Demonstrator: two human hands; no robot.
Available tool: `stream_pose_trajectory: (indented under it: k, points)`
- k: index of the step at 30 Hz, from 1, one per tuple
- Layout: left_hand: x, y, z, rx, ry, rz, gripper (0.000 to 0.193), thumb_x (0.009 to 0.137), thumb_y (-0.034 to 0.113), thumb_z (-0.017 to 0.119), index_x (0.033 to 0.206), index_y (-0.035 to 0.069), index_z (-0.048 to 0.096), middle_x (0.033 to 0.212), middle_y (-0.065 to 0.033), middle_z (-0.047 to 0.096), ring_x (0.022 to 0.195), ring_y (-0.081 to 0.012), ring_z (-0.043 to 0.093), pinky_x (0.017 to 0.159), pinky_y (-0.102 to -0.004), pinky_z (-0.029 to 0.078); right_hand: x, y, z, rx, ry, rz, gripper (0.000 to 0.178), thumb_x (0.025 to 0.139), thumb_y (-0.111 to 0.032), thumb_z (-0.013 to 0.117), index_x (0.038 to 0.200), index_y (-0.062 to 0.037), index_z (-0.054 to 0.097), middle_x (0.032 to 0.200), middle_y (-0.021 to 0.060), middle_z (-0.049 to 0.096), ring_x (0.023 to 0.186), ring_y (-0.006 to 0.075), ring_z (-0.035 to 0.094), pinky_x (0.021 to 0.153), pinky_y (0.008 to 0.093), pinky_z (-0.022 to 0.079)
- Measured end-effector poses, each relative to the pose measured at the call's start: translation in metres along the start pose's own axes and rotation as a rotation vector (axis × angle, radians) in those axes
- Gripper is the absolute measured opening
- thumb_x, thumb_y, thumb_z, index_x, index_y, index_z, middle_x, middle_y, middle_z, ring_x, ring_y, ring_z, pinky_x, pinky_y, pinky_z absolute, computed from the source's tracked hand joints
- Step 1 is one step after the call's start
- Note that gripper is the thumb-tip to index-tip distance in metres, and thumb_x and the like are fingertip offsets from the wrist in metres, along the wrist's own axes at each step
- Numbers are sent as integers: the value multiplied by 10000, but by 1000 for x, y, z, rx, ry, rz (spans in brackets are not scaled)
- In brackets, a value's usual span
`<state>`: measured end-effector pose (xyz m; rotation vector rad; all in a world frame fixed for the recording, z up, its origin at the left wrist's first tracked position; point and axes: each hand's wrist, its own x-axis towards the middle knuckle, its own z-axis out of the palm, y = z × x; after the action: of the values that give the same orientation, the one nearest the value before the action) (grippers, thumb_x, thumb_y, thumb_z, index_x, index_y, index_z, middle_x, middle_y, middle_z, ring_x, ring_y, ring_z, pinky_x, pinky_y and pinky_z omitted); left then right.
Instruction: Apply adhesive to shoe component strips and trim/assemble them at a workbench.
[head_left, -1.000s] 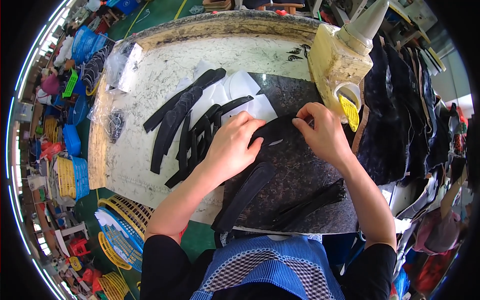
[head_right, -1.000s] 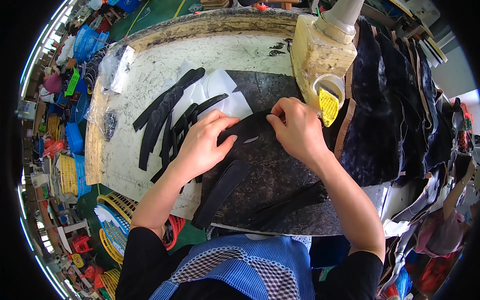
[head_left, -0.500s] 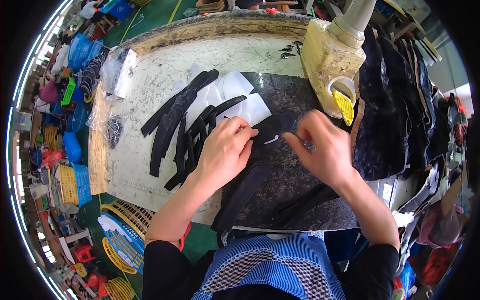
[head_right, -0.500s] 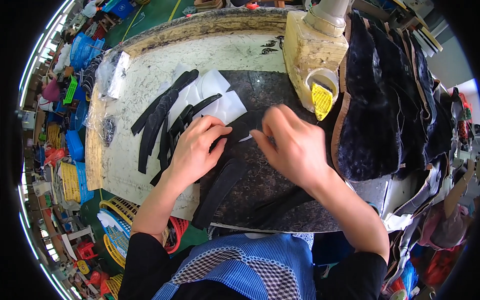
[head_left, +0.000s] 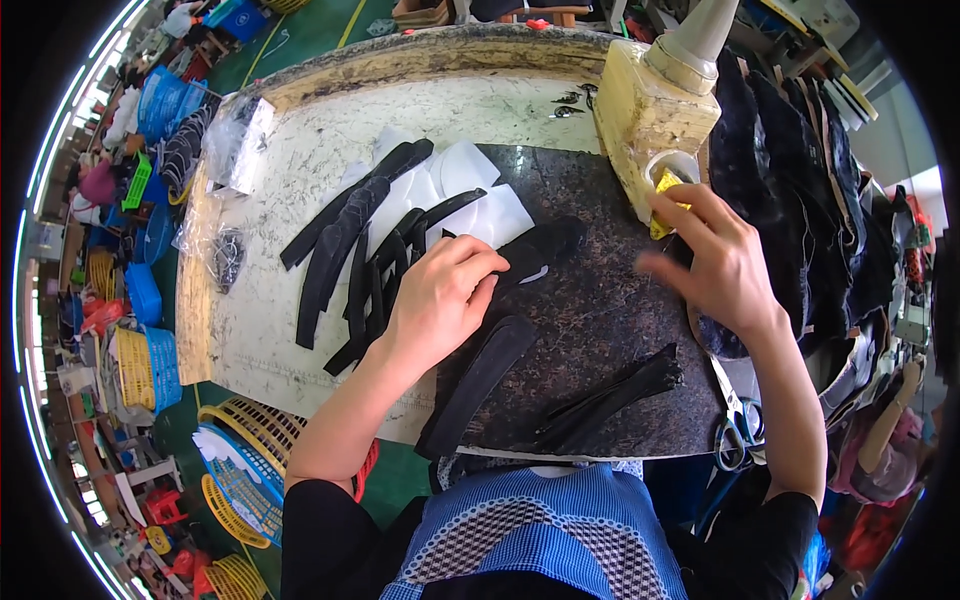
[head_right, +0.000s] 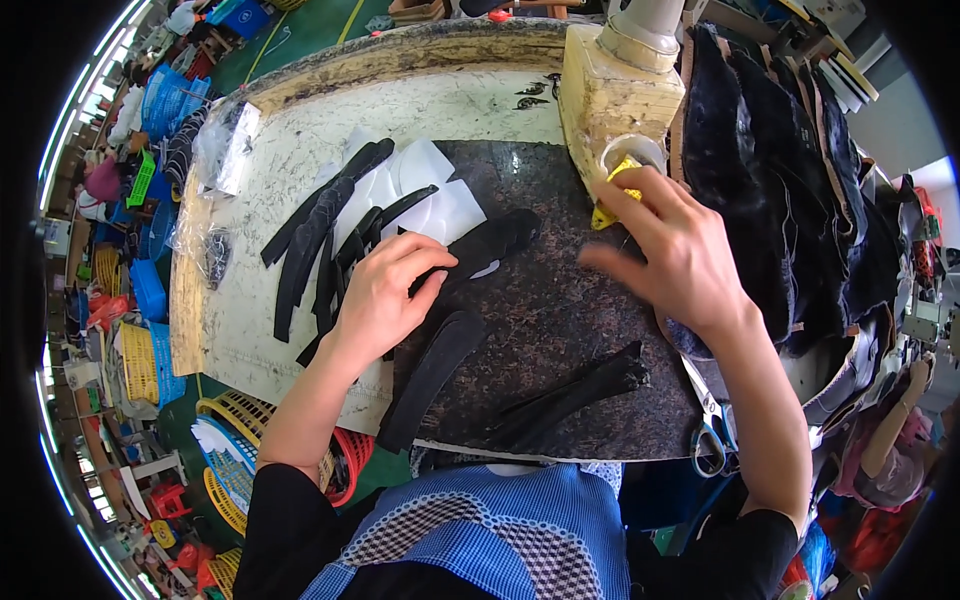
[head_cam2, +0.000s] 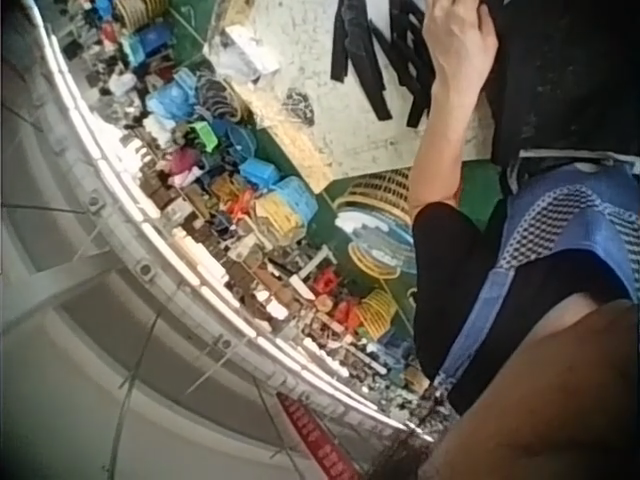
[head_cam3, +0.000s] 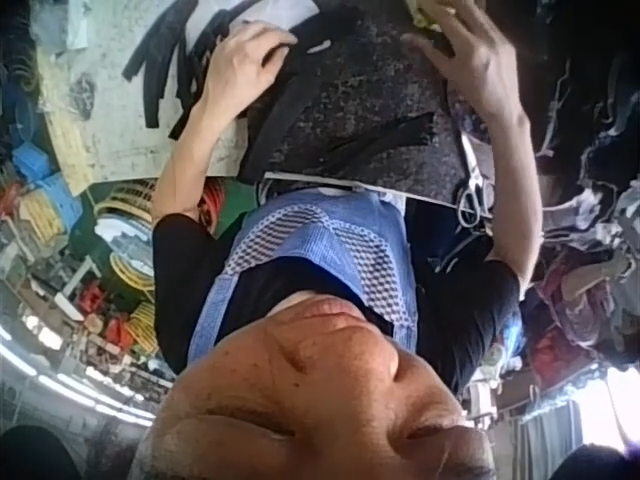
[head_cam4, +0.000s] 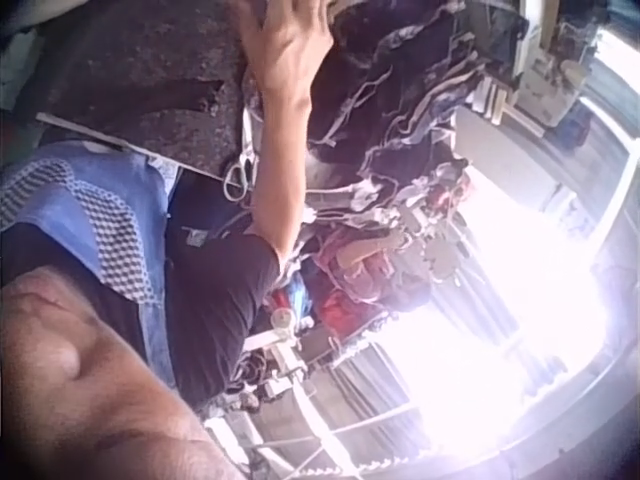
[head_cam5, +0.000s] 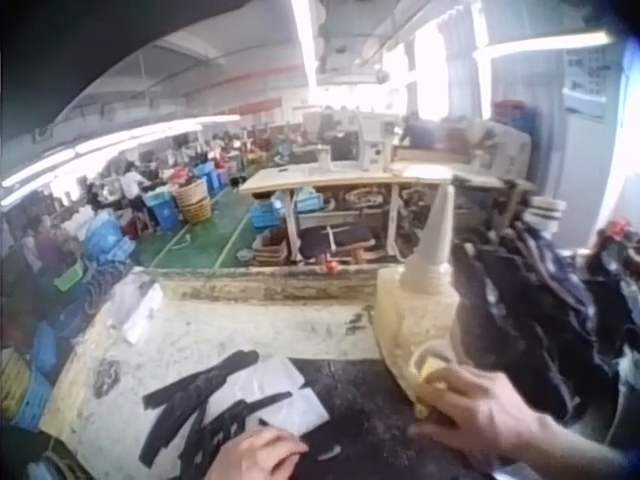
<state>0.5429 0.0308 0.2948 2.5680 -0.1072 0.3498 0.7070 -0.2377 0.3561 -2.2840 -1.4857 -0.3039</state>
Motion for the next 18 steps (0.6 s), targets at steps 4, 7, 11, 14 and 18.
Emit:
stream_pose_trajectory:
  k: [4,7,11,14,18]
  points:
    - [-4,-6,1,1,40,43,139,823,20,724,959,52,723,976,-58,655,883,-262,662,760,-369,545,18,5,-12,-25,354,-24,209,822,113,668,999,7,699,909,125,705,746,239,707,636,292,564]
    - [-6,-5,0,-12,53,18,105,824,20,724,925,50,728,952,-50,643,855,-252,659,742,-362,545,20,-6,-36,235,412,408,182,1048,-125,546,1089,19,651,849,71,706,646,75,653,530,203,489]
    - [-6,-6,4,-16,52,5,89,818,24,732,903,51,732,938,-45,635,844,-245,655,721,-353,546,18,43,-47,647,212,714,286,1007,-321,639,1011,-35,647,860,38,695,733,71,655,705,202,537]
    - [-2,-8,5,-6,84,27,72,809,33,741,878,56,734,926,-39,637,827,-239,655,698,-346,547,39,37,-33,661,54,630,247,992,-274,642,973,-29,620,811,14,644,725,67,631,683,211,533]
    - [-5,-6,4,20,86,25,53,796,40,749,839,62,727,899,-31,636,796,-227,650,684,-339,546,76,-11,7,811,-192,299,130,958,-138,614,974,-10,601,814,67,642,660,108,611,549,245,485]
